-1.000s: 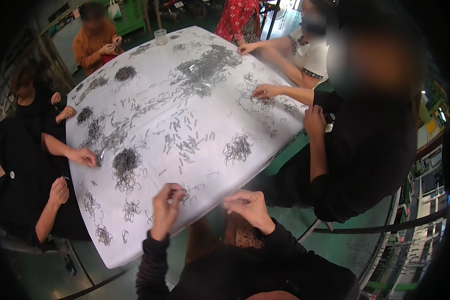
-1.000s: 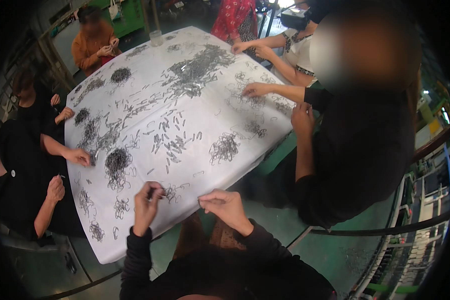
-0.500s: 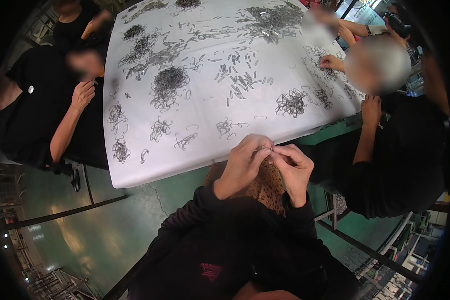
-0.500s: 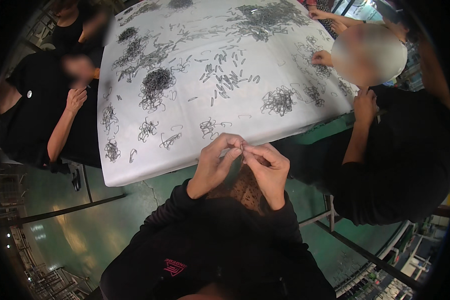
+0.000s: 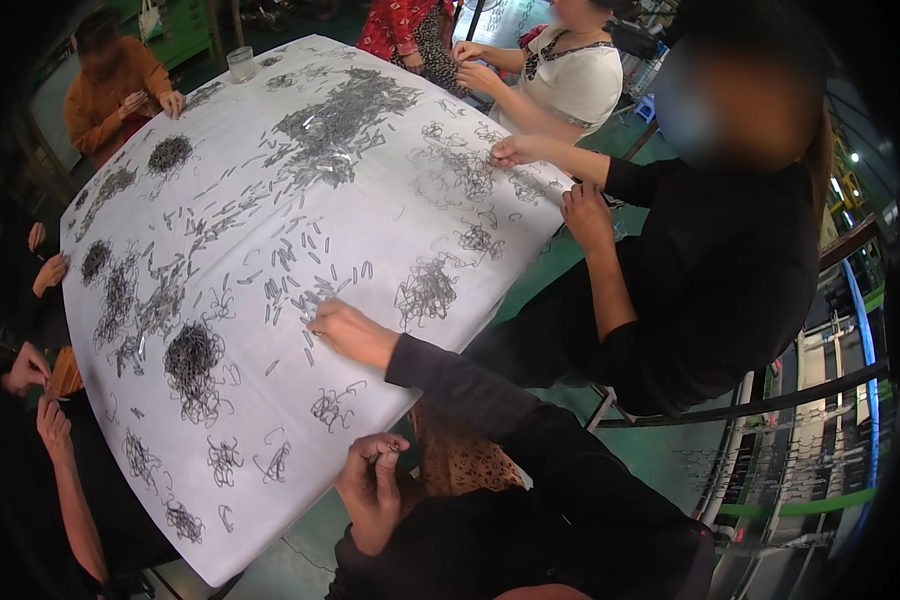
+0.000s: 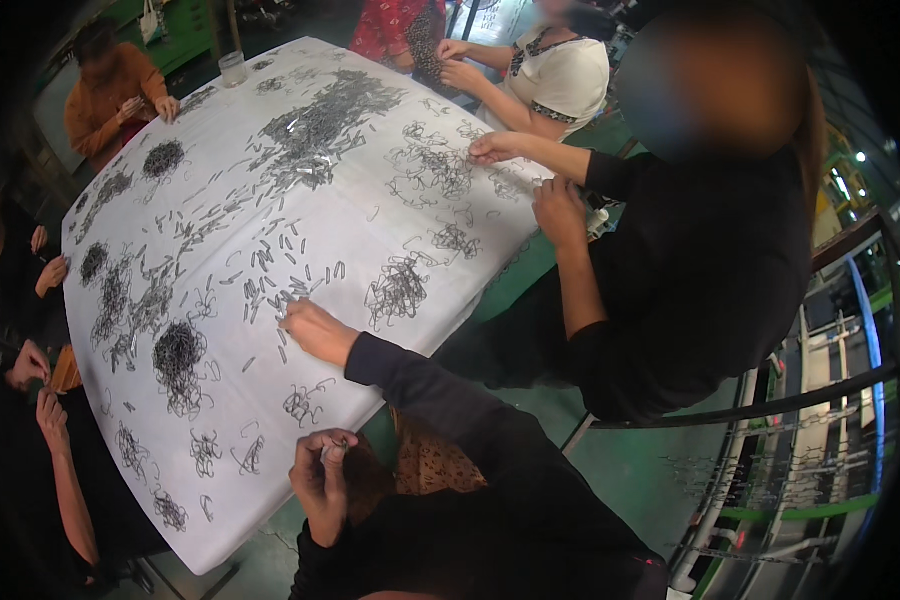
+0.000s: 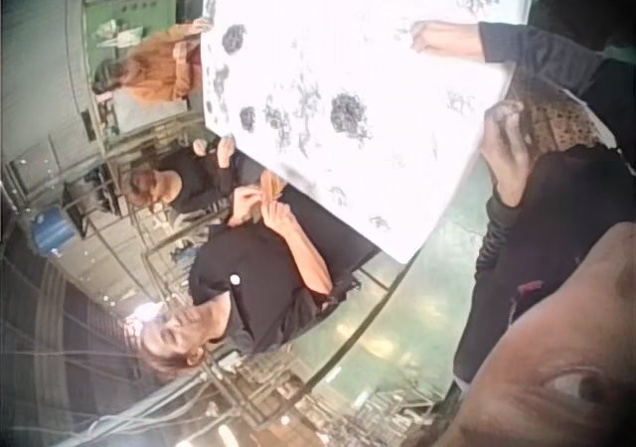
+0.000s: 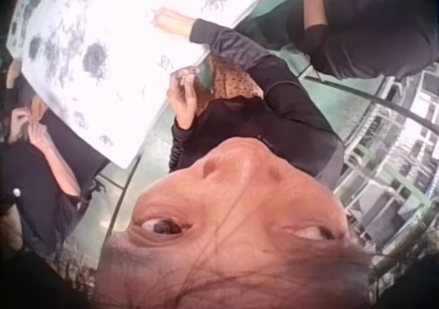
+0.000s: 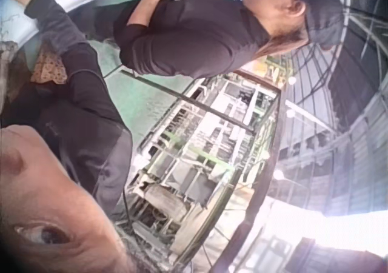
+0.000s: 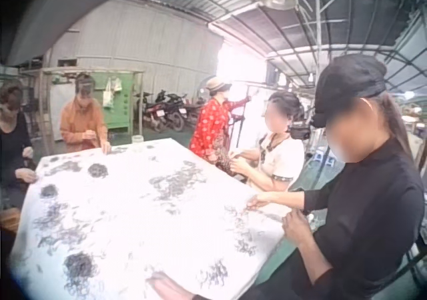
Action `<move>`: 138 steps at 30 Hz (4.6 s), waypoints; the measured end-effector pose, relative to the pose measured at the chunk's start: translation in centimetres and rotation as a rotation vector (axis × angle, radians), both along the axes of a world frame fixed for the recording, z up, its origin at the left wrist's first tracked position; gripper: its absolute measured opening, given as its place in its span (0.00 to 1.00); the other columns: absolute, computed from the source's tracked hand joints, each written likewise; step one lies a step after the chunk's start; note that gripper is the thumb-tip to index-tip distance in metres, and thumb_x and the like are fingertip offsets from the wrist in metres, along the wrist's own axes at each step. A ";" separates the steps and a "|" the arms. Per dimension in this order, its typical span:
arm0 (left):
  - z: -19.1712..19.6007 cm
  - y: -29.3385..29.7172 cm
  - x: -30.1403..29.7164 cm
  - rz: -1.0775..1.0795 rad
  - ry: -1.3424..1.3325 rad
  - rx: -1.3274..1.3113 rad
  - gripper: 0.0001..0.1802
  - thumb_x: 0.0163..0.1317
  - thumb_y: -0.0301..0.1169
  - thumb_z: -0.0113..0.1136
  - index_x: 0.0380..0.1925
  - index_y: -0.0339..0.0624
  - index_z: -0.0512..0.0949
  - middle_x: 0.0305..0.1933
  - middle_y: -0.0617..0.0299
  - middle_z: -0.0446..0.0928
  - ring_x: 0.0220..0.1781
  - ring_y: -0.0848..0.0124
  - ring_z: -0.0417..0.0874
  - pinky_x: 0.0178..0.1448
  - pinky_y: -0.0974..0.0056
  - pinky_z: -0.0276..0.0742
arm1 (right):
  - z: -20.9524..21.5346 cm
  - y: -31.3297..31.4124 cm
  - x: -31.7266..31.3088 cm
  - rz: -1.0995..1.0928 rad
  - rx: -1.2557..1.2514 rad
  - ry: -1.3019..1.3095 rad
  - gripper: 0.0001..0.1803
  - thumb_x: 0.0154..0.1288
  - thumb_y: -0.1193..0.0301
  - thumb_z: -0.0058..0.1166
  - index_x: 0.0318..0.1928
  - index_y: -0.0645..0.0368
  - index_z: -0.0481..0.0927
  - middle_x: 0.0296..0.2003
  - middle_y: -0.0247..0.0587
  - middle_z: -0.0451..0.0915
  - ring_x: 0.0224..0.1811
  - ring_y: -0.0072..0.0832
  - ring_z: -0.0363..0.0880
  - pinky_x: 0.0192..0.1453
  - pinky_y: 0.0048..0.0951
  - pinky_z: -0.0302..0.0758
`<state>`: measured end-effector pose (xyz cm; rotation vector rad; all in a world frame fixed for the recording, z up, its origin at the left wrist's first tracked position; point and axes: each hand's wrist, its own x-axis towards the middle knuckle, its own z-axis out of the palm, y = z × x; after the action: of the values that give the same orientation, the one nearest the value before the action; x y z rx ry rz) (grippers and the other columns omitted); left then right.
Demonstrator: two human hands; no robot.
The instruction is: The person sits at a table with several others and repeatedly picks up small black wire pieces from a white surface, separating and placing them into small piles. The group works together to organize the wires across the table.
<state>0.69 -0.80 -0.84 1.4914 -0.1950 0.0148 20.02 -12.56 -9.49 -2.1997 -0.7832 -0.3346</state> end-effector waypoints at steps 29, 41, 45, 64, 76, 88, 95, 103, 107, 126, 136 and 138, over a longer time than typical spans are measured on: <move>0.7 -0.5 -1.4 -0.019 -0.025 -0.021 0.04 0.68 0.23 0.52 0.37 0.32 0.71 0.36 0.54 0.80 0.42 0.70 0.79 0.51 0.66 0.74 | -2.2 -1.2 3.5 0.164 -0.449 0.116 0.06 0.55 0.79 0.48 0.27 0.71 0.75 0.31 0.58 0.74 0.38 0.48 0.78 0.40 0.41 0.75; -0.2 -0.9 -0.7 -0.055 -0.004 -0.011 0.03 0.67 0.21 0.52 0.37 0.32 0.70 0.36 0.52 0.79 0.41 0.67 0.79 0.52 0.63 0.74 | -2.3 -2.8 2.2 0.241 -0.340 0.161 0.05 0.50 0.82 0.50 0.27 0.73 0.70 0.29 0.61 0.72 0.39 0.53 0.75 0.40 0.44 0.74; -0.4 -0.9 -0.2 -0.082 -0.004 -0.040 0.02 0.67 0.21 0.51 0.37 0.34 0.69 0.35 0.52 0.79 0.41 0.65 0.79 0.52 0.61 0.74 | -1.4 -2.5 0.5 0.154 -0.426 0.026 0.06 0.48 0.84 0.50 0.30 0.72 0.72 0.33 0.57 0.74 0.40 0.49 0.76 0.40 0.40 0.76; -1.3 -1.3 2.5 -0.042 0.087 0.044 0.05 0.69 0.25 0.50 0.36 0.32 0.71 0.35 0.54 0.79 0.40 0.68 0.80 0.50 0.65 0.74 | 9.3 -5.9 -12.7 -0.099 0.814 0.623 0.07 0.60 0.82 0.56 0.40 0.68 0.81 0.33 0.36 0.82 0.31 0.18 0.80 0.34 0.20 0.76; 0.1 -2.1 0.4 -0.077 -0.015 0.071 0.05 0.69 0.24 0.52 0.38 0.31 0.71 0.36 0.55 0.79 0.39 0.72 0.79 0.48 0.68 0.74 | 11.4 -6.2 -17.3 -0.105 0.919 0.690 0.09 0.62 0.81 0.58 0.43 0.69 0.81 0.33 0.36 0.83 0.28 0.14 0.78 0.32 0.17 0.75; -0.4 -1.5 -0.9 -0.057 -0.198 0.404 0.06 0.63 0.23 0.57 0.40 0.36 0.75 0.44 0.52 0.80 0.43 0.63 0.82 0.47 0.64 0.76 | 11.5 -5.7 -20.3 -0.327 0.824 0.514 0.12 0.50 0.88 0.59 0.37 0.68 0.82 0.31 0.40 0.82 0.31 0.21 0.81 0.35 0.20 0.78; -2.8 2.6 0.3 0.124 -0.221 0.468 0.25 0.57 0.29 0.67 0.55 0.43 0.73 0.51 0.58 0.79 0.52 0.62 0.81 0.51 0.64 0.76 | 9.8 -5.2 -19.8 -0.206 1.007 0.563 0.11 0.52 0.93 0.54 0.35 0.68 0.81 0.29 0.39 0.78 0.26 0.21 0.79 0.32 0.18 0.75; -7.0 20.5 13.5 0.394 -0.307 1.263 0.06 0.56 0.31 0.64 0.32 0.45 0.85 0.33 0.59 0.80 0.40 0.60 0.79 0.44 0.58 0.76 | 9.1 -5.8 -19.9 -0.176 0.949 0.641 0.12 0.51 0.92 0.55 0.35 0.67 0.81 0.29 0.38 0.78 0.26 0.20 0.78 0.30 0.17 0.74; -9.1 22.6 15.6 0.147 -0.466 1.357 0.04 0.55 0.31 0.63 0.30 0.45 0.84 0.34 0.61 0.78 0.45 0.60 0.77 0.45 0.57 0.77 | 9.5 -5.8 -20.1 -0.180 0.936 0.655 0.11 0.51 0.90 0.57 0.36 0.67 0.82 0.29 0.38 0.79 0.26 0.20 0.78 0.30 0.17 0.74; 1.4 1.7 2.2 -0.066 0.060 0.008 0.04 0.62 0.20 0.59 0.35 0.30 0.78 0.39 0.56 0.80 0.37 0.71 0.80 0.46 0.68 0.76 | 8.9 -5.5 -20.1 -0.256 0.855 0.712 0.09 0.58 0.82 0.59 0.41 0.66 0.84 0.34 0.35 0.84 0.33 0.14 0.79 0.38 0.17 0.76; 2.5 -1.9 1.3 0.029 -0.383 0.458 0.04 0.58 0.21 0.62 0.33 0.35 0.78 0.40 0.56 0.80 0.42 0.64 0.79 0.49 0.64 0.74 | 9.0 -5.0 -20.4 -0.289 0.881 0.519 0.10 0.57 0.84 0.59 0.40 0.65 0.84 0.31 0.33 0.82 0.32 0.14 0.79 0.37 0.17 0.76; 2.4 -2.0 1.0 0.034 -0.363 0.461 0.04 0.58 0.21 0.62 0.33 0.35 0.77 0.39 0.56 0.80 0.41 0.64 0.79 0.49 0.64 0.74 | 8.8 -4.9 -20.5 -0.313 0.825 0.434 0.10 0.55 0.84 0.59 0.40 0.65 0.84 0.31 0.34 0.82 0.32 0.16 0.80 0.38 0.18 0.76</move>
<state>1.72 -2.85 1.52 1.9449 -0.4914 0.2858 -0.53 -17.43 -0.66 -1.5071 -0.0212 -0.2533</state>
